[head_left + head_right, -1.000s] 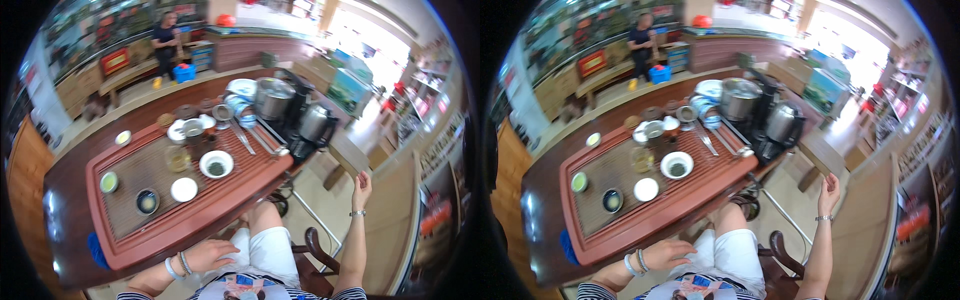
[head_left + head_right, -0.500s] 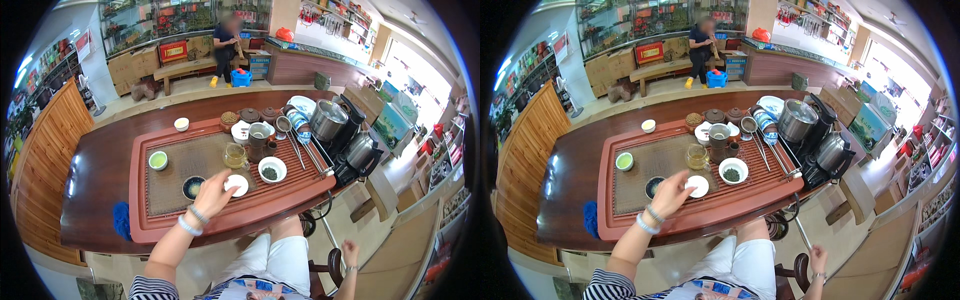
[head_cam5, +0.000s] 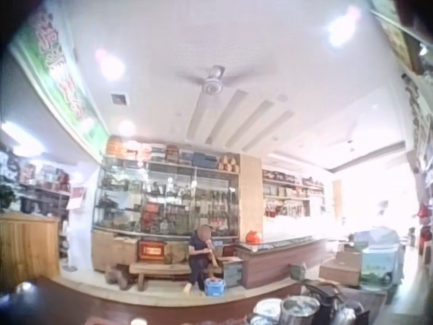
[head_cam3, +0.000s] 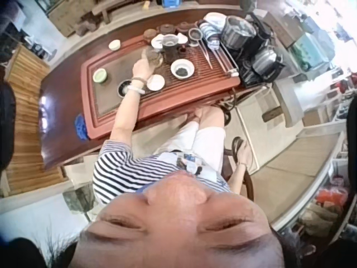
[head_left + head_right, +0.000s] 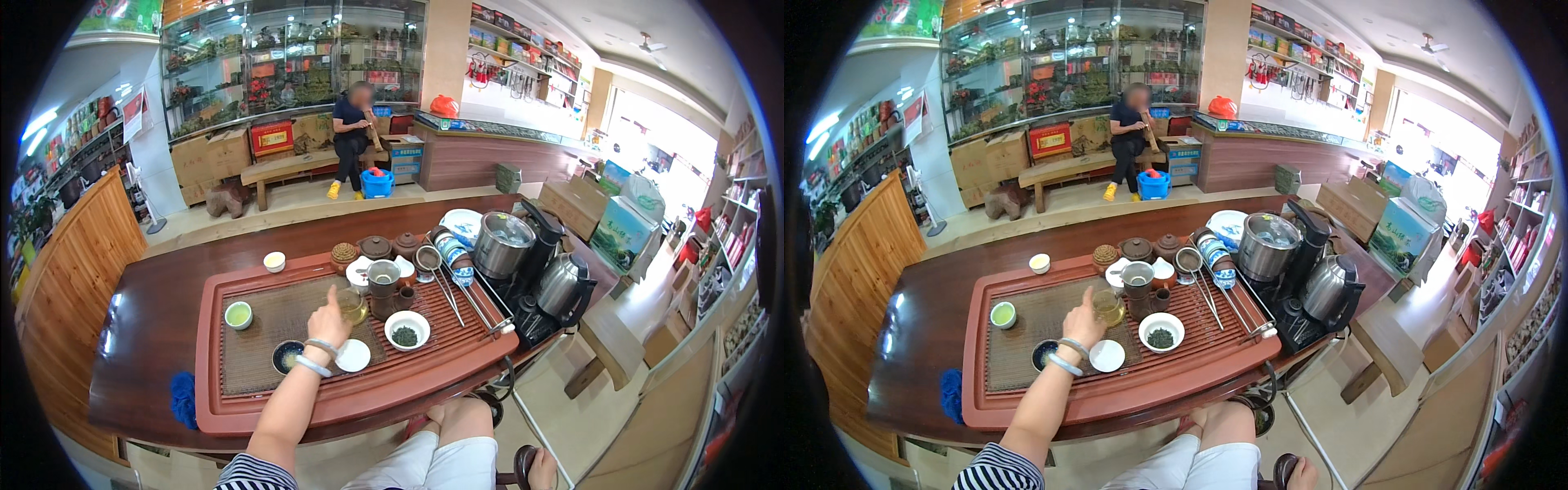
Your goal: The person prepares tea by pouring hot water from a kettle into a teapot and cups, then adds tea leaves from a plastic bag into a small bowl. The person handles the kettle, teapot, cups, and tea leaves throughout the process.
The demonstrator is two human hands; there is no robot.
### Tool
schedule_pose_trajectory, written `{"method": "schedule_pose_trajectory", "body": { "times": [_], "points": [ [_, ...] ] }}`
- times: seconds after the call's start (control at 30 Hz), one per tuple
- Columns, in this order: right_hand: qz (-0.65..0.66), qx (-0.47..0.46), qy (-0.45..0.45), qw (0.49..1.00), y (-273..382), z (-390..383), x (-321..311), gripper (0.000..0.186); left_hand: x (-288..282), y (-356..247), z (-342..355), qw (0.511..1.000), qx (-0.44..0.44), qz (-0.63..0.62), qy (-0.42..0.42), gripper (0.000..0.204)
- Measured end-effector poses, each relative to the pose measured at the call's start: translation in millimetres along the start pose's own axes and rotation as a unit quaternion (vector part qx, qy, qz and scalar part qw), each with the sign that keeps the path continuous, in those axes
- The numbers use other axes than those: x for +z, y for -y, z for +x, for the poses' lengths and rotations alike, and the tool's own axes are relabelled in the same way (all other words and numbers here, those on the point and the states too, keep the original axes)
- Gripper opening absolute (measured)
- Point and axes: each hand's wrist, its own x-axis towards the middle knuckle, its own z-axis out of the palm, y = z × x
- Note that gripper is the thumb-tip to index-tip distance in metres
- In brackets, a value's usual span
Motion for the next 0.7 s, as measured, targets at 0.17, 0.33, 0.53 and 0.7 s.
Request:
{"method": "schedule_pose_trajectory", "body": {
  "times": [0.17, 0.33, 0.53, 0.7],
  "points": [
    [0.049, -0.038, -0.04, 0.997, -26.7, 7.9, 17.2, 0.053, -7.9, 31.8, 7.1, 0.992, -0.013, -0.119, -0.031, 0.027],
    [0.056, -0.033, -0.02, 0.998, -59.3, 26.9, 39.3, 0.053, -17.5, 39.9, 18.5, 0.99, -0.033, -0.122, 0.063, 0.027],
    [0.05, -0.011, -0.021, 0.998, -43.8, 21.9, 31.7, 0.056, -10.2, 49.8, 24.5, 0.977, -0.084, -0.174, 0.085, 0.033],
    [0.043, 0.002, -0.028, 0.999, -60.3, 27.6, 37.8, 0.059, -1.6, 80.9, 30.7, 0.978, -0.068, -0.195, 0.002, 0.035]
  ]
}}
